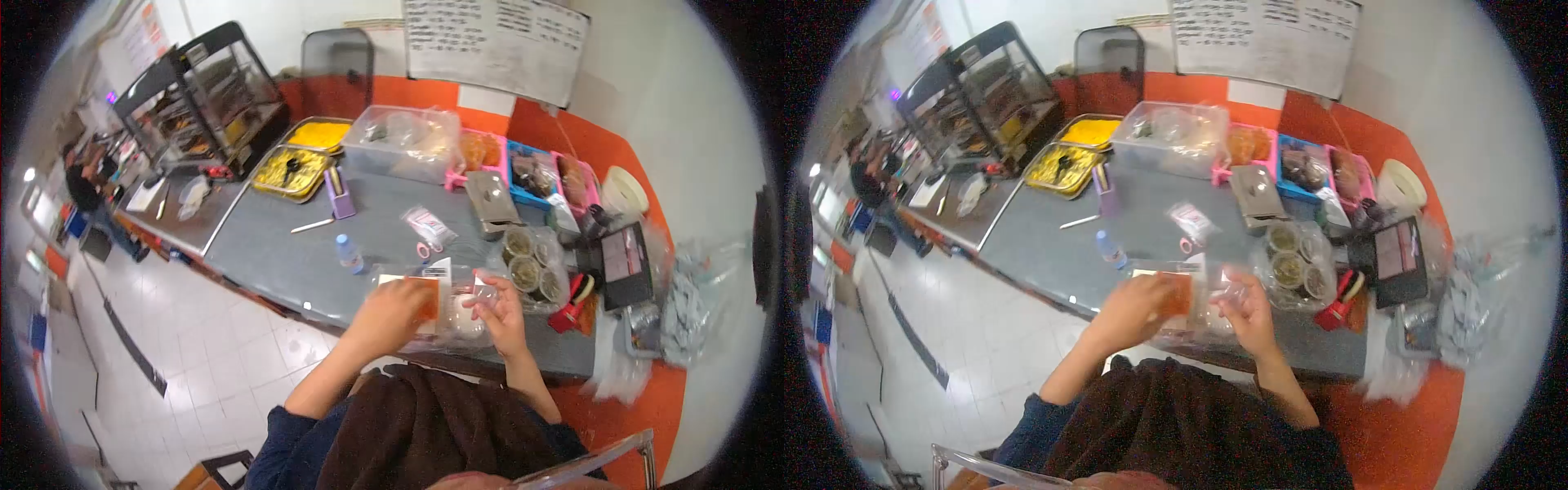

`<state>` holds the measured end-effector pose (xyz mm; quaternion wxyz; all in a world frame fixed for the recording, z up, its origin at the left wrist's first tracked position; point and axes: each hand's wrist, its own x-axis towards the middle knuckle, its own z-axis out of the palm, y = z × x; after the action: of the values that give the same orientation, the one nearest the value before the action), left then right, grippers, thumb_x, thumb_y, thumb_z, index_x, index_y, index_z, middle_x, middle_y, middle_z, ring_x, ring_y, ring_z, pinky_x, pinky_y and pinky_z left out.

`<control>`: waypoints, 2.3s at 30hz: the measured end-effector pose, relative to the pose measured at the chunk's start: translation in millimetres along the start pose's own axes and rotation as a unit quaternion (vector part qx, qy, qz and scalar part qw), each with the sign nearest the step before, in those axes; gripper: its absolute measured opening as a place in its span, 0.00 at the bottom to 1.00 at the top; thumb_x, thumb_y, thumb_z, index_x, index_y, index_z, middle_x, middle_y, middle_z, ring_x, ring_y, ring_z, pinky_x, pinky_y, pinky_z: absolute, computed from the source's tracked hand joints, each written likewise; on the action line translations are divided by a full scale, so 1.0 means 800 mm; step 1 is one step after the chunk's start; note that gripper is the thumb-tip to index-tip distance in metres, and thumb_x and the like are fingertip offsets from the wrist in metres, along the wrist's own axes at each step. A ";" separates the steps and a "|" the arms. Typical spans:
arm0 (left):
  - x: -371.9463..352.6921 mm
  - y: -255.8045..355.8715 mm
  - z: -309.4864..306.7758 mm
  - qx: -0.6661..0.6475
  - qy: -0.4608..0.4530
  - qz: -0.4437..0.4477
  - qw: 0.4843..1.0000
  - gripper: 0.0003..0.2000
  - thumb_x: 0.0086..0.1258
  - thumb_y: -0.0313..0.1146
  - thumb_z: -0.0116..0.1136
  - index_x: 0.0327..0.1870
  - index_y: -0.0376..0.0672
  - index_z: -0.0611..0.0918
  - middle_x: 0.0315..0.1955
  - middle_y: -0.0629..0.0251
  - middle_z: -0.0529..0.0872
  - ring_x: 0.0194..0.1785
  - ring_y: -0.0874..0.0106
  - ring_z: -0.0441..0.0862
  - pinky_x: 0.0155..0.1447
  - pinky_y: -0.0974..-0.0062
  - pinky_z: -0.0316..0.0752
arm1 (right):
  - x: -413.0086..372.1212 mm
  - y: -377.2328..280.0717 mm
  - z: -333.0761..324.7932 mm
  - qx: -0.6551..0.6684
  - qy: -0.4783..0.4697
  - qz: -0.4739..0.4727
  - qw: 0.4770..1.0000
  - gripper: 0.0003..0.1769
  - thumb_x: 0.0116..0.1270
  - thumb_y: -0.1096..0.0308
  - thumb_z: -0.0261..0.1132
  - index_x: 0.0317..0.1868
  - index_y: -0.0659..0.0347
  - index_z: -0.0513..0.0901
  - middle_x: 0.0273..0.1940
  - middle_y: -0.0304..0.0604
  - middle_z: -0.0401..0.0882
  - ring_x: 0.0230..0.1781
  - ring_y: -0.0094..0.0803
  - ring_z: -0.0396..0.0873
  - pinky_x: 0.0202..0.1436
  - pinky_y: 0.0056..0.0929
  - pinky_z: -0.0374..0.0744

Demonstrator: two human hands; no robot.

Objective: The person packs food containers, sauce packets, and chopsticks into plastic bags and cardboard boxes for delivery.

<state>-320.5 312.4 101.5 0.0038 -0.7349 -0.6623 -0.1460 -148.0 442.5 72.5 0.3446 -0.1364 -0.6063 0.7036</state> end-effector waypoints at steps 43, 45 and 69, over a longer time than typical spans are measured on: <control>0.022 -0.077 -0.037 -0.714 0.327 -0.225 0.577 0.12 0.63 0.29 0.52 0.46 0.34 0.72 0.35 0.68 0.78 0.37 0.79 0.75 0.44 0.82 0.70 | 0.107 -0.103 -0.046 -0.073 0.039 0.072 0.994 0.22 0.53 0.78 0.58 0.50 0.57 0.68 0.42 0.39 0.74 0.33 0.18 0.70 0.29 0.17 0.68; 0.031 -0.094 -0.031 -0.661 0.296 -0.212 0.656 0.19 0.61 0.27 0.54 0.53 0.33 0.68 0.43 0.62 0.77 0.45 0.74 0.74 0.50 0.78 0.69 | 0.124 -0.090 -0.061 -0.132 -0.078 0.056 0.987 0.24 0.50 0.80 0.60 0.50 0.59 0.68 0.43 0.39 0.74 0.36 0.20 0.71 0.32 0.18 0.70; -0.046 -0.106 0.246 -0.417 0.116 -0.216 0.875 0.33 0.39 0.30 0.71 0.49 0.35 0.68 0.39 0.53 0.76 0.46 0.57 0.74 0.52 0.67 0.67 | 0.236 0.055 0.046 -0.596 -0.440 0.151 0.655 0.18 0.61 0.59 0.51 0.44 0.64 0.74 0.39 0.55 0.77 0.41 0.46 0.75 0.47 0.39 0.71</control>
<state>-364.8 326.1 -110.8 -0.2579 -0.4848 -0.6774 -0.4895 -321.6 536.6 81.7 -0.2288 -0.0765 -0.9471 0.2115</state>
